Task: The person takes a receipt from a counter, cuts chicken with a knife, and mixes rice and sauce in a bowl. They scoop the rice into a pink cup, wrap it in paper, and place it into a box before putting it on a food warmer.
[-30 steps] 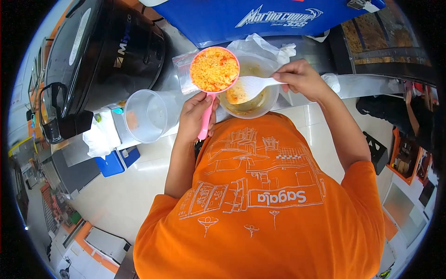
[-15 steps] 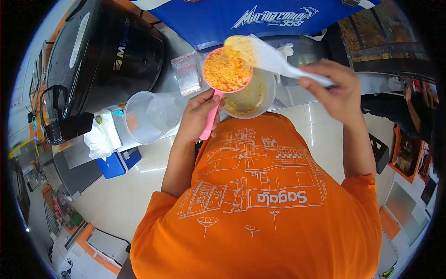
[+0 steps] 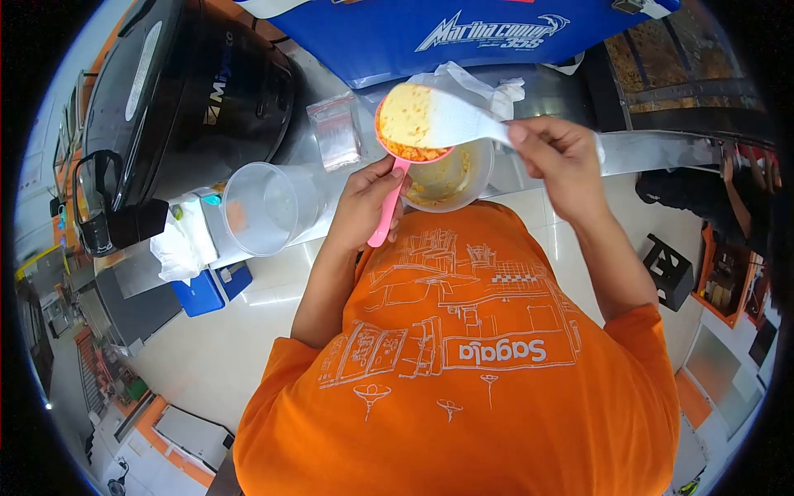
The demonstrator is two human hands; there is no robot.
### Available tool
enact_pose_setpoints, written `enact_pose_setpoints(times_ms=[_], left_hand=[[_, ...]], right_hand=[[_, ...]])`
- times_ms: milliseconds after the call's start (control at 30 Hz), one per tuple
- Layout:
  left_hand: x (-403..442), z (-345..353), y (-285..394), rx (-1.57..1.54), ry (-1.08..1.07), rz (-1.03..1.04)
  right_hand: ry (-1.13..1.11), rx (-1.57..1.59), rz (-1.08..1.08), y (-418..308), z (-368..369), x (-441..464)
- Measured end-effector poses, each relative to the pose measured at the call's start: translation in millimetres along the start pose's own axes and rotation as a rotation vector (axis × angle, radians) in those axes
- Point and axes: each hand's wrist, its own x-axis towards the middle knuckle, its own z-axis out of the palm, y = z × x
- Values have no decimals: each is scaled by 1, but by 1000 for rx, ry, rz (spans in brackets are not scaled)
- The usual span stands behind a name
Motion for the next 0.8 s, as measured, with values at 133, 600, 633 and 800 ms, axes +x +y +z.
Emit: enact_pose_setpoints(times_ms=[133, 600, 633, 800], left_hand=[[-3, 4, -2, -17, 16, 5], [-5, 9, -13, -20, 36, 8], [-4, 9, -13, -17, 31, 9], [-11, 13, -14, 23, 41, 93]], right_hand=[[-13, -40, 48, 26, 18, 2], [71, 53, 4, 30, 12, 2], [71, 18, -44, 30, 20, 3], [23, -52, -119, 42, 27, -2]])
